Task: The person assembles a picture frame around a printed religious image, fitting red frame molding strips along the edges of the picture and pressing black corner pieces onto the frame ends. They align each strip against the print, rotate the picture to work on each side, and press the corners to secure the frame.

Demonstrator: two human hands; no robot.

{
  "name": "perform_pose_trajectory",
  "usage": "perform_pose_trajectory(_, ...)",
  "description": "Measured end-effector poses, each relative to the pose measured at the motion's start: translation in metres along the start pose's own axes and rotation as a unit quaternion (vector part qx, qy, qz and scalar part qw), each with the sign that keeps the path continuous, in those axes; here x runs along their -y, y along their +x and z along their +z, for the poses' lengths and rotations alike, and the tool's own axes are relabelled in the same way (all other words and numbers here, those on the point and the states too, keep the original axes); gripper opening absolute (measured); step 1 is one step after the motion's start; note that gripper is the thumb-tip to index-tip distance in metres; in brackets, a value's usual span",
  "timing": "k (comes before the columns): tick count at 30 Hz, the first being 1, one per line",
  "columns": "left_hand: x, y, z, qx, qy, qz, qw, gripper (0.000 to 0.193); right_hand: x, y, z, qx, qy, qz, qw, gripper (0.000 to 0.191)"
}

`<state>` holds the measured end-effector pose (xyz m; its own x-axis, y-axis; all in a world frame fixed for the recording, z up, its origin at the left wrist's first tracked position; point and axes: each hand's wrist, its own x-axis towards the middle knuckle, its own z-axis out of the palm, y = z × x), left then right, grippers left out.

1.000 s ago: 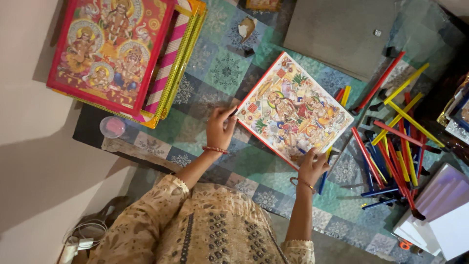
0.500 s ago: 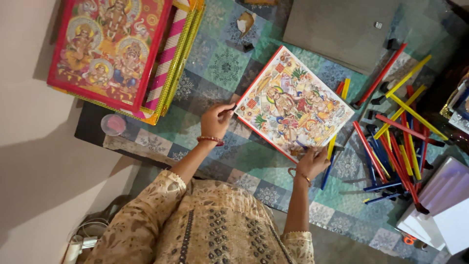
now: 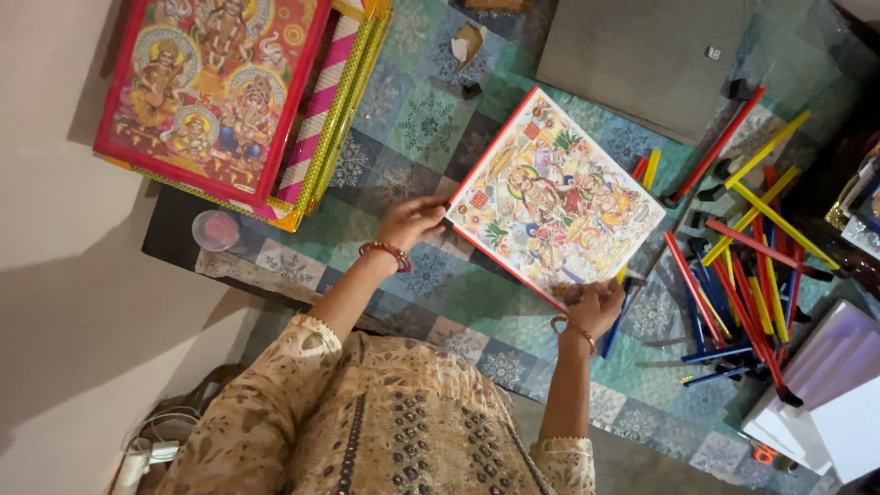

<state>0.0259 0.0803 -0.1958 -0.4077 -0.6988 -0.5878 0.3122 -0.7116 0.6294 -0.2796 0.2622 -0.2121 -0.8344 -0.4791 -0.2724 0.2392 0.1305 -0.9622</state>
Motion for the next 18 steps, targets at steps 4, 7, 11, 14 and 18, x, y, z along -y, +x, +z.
perform_pose_trajectory(4, 0.006, 0.002, 0.003, 0.007, 0.042, 0.013, 0.999, 0.034, 0.002, 0.003, -0.002, -0.004, -0.010, -0.011, 1.000, 0.033)
perform_pose_trajectory(7, 0.007, 0.001, 0.001, 0.001, 0.153, 0.056, 0.987, 0.036, 0.005, 0.000, -0.001, -0.019, -0.021, 0.008, 1.000, 0.034)
perform_pose_trajectory(11, 0.001, -0.006, 0.004, -0.035, 0.401, 0.163, 0.901, 0.035, 0.008, -0.005, -0.001, -0.017, -0.016, 0.022, 0.999, 0.035)
perform_pose_trajectory(14, 0.002, -0.014, 0.010, -0.103, 0.561, 0.239, 0.786, 0.021, 0.004, -0.005, -0.001, -0.035, -0.143, -0.056, 0.988, 0.032)
perform_pose_trajectory(18, 0.001, -0.026, 0.009, -0.106, 0.598, 0.291, 0.739, 0.013, 0.001, -0.004, -0.004, -0.037, -0.324, -0.191, 0.926, 0.030)
